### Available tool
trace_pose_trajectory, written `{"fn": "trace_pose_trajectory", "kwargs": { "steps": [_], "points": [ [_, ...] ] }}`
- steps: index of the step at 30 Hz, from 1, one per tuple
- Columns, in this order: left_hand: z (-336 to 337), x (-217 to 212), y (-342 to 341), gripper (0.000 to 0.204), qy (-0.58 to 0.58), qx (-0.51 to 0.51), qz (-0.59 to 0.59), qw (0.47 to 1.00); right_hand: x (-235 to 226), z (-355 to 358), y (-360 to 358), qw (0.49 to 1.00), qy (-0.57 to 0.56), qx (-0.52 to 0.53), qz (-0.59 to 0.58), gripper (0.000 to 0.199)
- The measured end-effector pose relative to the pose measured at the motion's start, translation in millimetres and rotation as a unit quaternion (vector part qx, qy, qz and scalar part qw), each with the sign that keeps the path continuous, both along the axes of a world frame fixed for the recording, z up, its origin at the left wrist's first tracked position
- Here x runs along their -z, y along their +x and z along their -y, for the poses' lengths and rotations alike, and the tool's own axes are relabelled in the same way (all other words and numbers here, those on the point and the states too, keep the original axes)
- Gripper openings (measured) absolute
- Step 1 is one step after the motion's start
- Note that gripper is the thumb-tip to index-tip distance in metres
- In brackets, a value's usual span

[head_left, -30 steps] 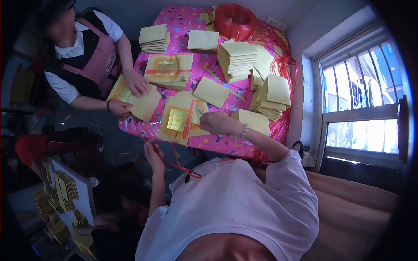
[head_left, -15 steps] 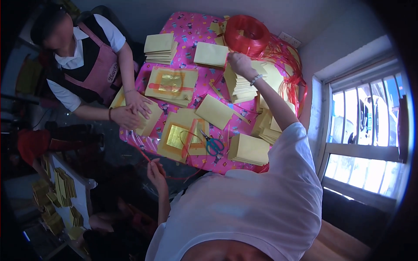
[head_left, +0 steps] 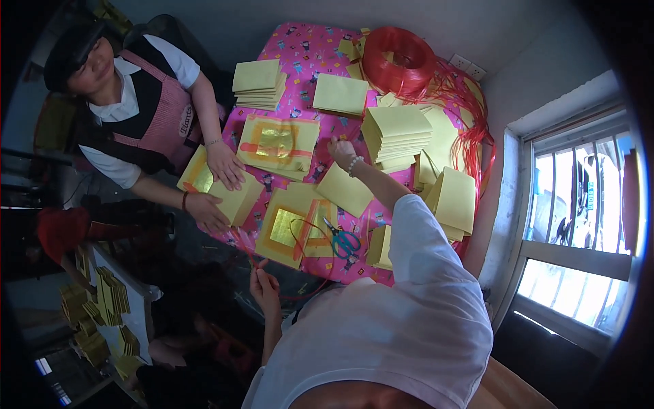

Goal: Bundling stacks of yellow paper sheets using red plastic ribbon and cutting the ribbon with scissors.

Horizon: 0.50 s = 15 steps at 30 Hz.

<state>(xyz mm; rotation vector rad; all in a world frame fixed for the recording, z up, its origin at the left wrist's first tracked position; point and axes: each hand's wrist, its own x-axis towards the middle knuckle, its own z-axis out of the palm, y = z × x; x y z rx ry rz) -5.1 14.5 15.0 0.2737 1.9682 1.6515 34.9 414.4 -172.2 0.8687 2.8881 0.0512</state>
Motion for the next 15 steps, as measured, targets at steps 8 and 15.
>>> {"fn": "trace_pose_trajectory", "kwargs": {
  "steps": [8, 15],
  "points": [
    [0.1, -0.6, -8.1, 0.026, 0.018, -0.016, 0.035, 0.999, 8.0, -18.4, 13.9, 0.999, 0.047, -0.001, -0.005, 0.02],
    [1.1, 0.9, -5.4, 0.026, 0.024, 0.007, 0.046, 0.999, -117.4, -40.1, -3.6, 0.978, 0.041, 0.135, -0.156, 0.026]
  ]
}}
